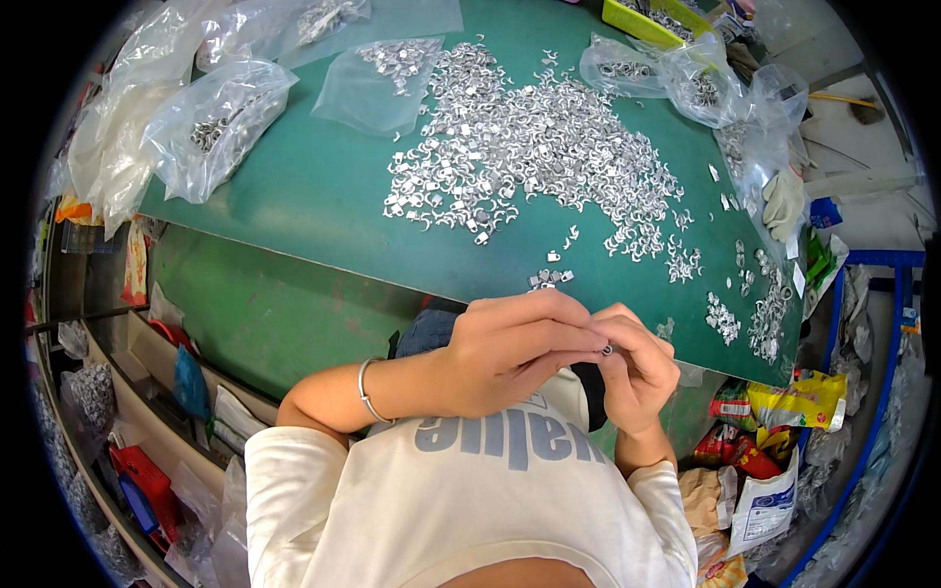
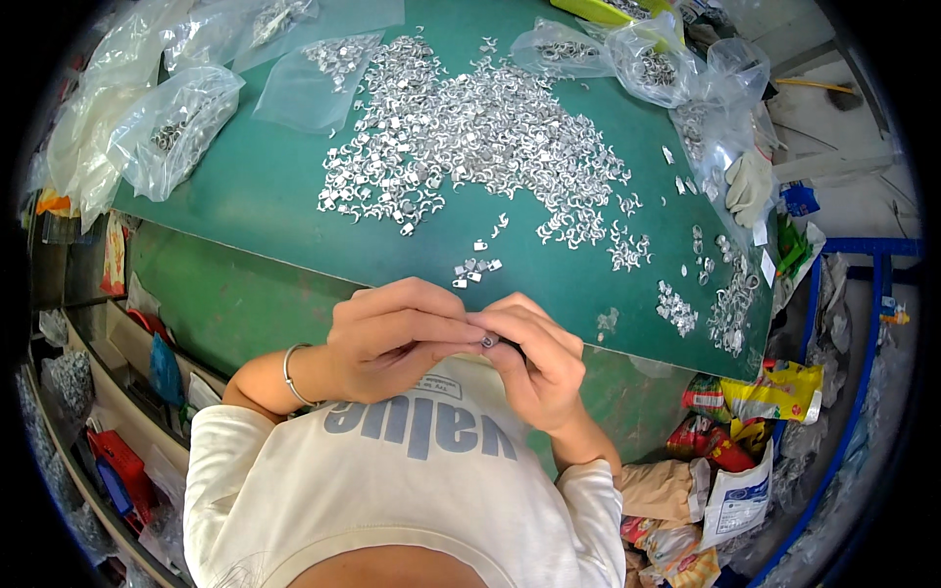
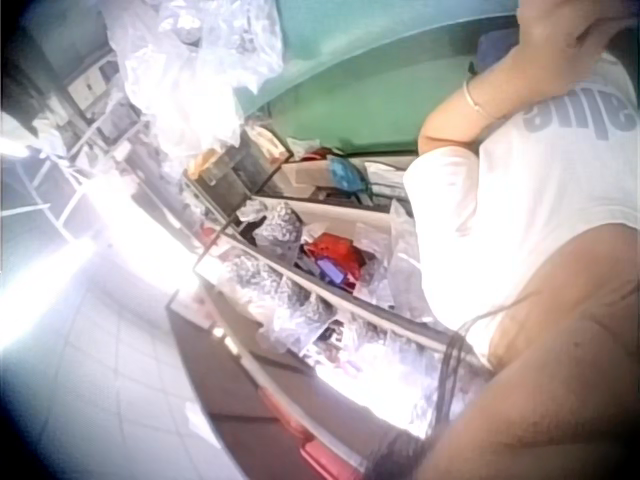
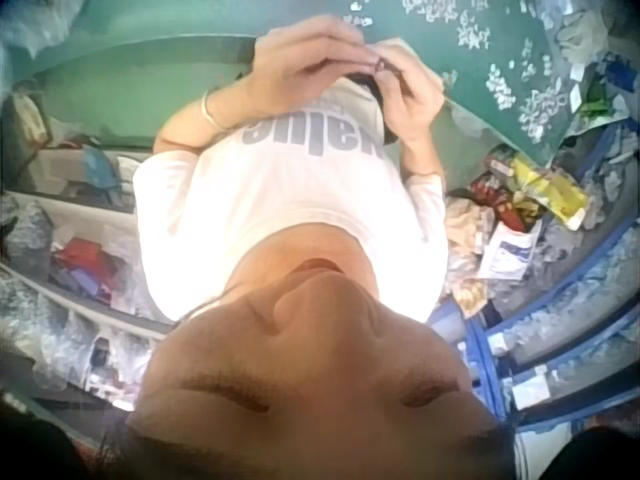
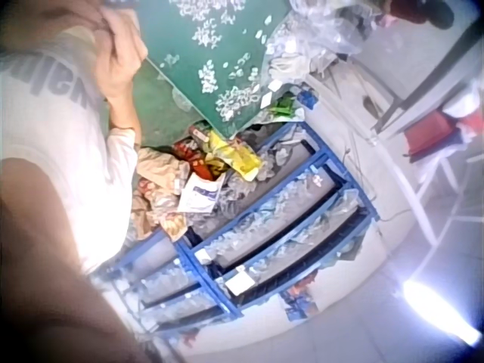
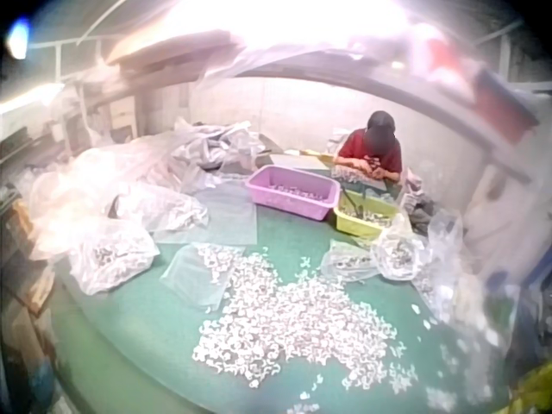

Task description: The person assembles small metal hardware components by hand on a green workbench. They pick up a hook-shaped piece and a rectangular piece, fit them together, and place the assembled unit into a small pile. The process is repeated continuously throughout the clip.

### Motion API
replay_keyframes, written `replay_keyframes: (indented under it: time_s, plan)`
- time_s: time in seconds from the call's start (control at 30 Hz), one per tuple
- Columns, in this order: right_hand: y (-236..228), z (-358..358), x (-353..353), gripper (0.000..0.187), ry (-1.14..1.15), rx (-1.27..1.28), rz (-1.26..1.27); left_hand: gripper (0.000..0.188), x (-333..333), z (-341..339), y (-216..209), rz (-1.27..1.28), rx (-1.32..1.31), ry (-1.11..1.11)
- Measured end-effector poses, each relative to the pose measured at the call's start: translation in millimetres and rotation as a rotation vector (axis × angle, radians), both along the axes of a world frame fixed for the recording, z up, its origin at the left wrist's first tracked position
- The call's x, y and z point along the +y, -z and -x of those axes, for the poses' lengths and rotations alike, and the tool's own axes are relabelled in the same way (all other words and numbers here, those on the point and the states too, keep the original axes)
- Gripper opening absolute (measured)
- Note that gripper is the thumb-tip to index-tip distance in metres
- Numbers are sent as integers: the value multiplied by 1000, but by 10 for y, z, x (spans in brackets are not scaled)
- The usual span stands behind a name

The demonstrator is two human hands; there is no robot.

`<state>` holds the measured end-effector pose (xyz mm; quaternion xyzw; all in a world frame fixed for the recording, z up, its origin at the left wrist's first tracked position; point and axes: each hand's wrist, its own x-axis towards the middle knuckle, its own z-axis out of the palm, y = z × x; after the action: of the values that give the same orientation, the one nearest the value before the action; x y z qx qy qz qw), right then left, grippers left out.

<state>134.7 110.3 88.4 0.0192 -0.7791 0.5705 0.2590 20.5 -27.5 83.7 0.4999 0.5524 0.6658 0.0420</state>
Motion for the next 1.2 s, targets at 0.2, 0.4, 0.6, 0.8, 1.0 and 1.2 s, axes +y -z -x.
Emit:
replay_keyframes:
  time_s: [0.2, 0.4, 0.6, 0.8, 1.0, 1.2]
  plan:
    - [6, 38, 22, 17, 38, 68, -242, 23, -29, -5, 35, 20, -89, 13]
    - [37, 53, -1, 16, 100, 96, -281, 18, -23, -9, 22, 29, -214, 50]
    - [133, 12, 2, 13, 93, 135, -193, 23, -28, -19, -4, 51, -244, 116]
    - [206, 42, 2, 10, 79, 162, -110, 19, 42, -49, 5, -59, -83, 3]
    - [251, 83, -2, 19, 56, 169, -51, 25, 56, -21, 26, -45, -85, 18]
    - [206, 116, 66, 18, -16, 106, -164, 21, 36, -16, 25, 21, -252, 87]
